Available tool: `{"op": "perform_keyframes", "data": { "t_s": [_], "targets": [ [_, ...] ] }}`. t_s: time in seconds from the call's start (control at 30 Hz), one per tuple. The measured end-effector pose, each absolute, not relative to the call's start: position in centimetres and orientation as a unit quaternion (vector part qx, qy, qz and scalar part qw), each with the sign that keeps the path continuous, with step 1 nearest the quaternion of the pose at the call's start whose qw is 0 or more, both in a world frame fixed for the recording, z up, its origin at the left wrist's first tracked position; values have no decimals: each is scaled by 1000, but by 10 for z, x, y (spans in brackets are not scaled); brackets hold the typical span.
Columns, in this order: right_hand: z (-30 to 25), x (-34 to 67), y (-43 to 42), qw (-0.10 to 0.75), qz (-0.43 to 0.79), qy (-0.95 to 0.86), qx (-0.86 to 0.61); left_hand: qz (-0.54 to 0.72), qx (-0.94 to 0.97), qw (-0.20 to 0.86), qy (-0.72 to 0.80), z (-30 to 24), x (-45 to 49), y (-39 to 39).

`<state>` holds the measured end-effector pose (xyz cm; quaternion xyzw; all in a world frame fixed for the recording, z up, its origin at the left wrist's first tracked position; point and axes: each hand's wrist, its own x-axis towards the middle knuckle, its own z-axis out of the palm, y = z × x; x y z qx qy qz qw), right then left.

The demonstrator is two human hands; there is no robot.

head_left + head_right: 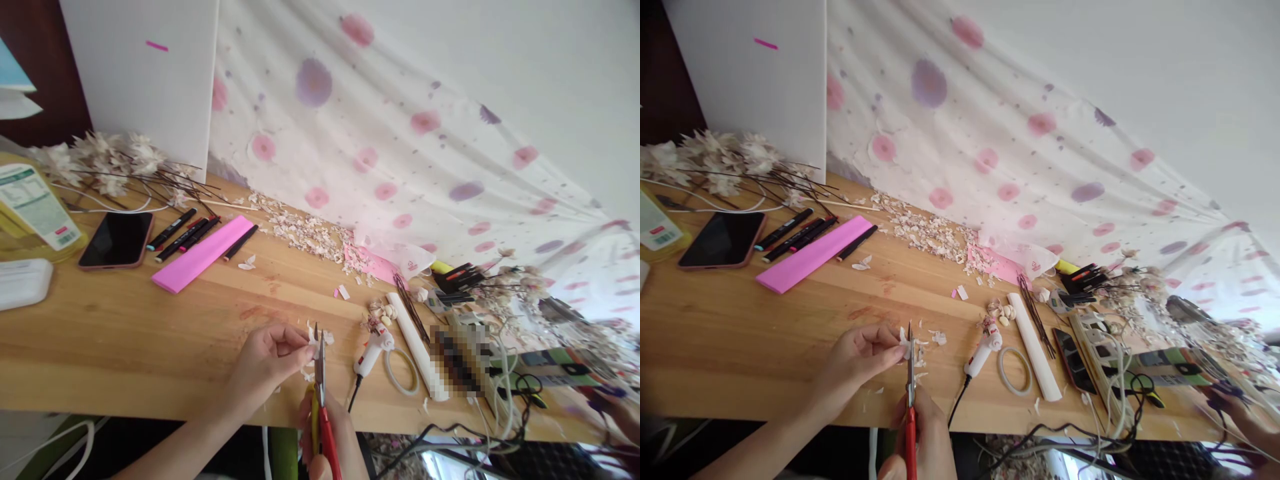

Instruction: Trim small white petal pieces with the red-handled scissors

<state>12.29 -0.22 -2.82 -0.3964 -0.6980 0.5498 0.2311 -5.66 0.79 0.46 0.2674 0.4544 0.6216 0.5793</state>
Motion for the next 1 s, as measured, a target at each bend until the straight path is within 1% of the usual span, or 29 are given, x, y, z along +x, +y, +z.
{"op": "perform_keyframes", "data": {
  "t_s": [0.13,0.27,0.33,0.57,0.67,0.83,1.0],
  "targets": [
    [-29,119,2,227,535,-712,-393,607,294,589,445,2,-63,9],
    [-35,117,7,259,497,-736,-380,595,298,602,441,0,-68,9],
    [-36,117,8,262,476,-746,-384,585,299,605,450,-2,-71,9],
    [-21,116,9,203,480,-746,-415,573,313,618,438,0,-79,9],
    [-20,117,11,199,477,-744,-422,570,318,615,443,4,-82,9],
    [-35,128,11,201,472,-748,-421,573,325,577,482,4,-86,10],
    [-58,148,8,215,424,-787,-393,568,317,593,474,3,-83,9]
  ]
}}
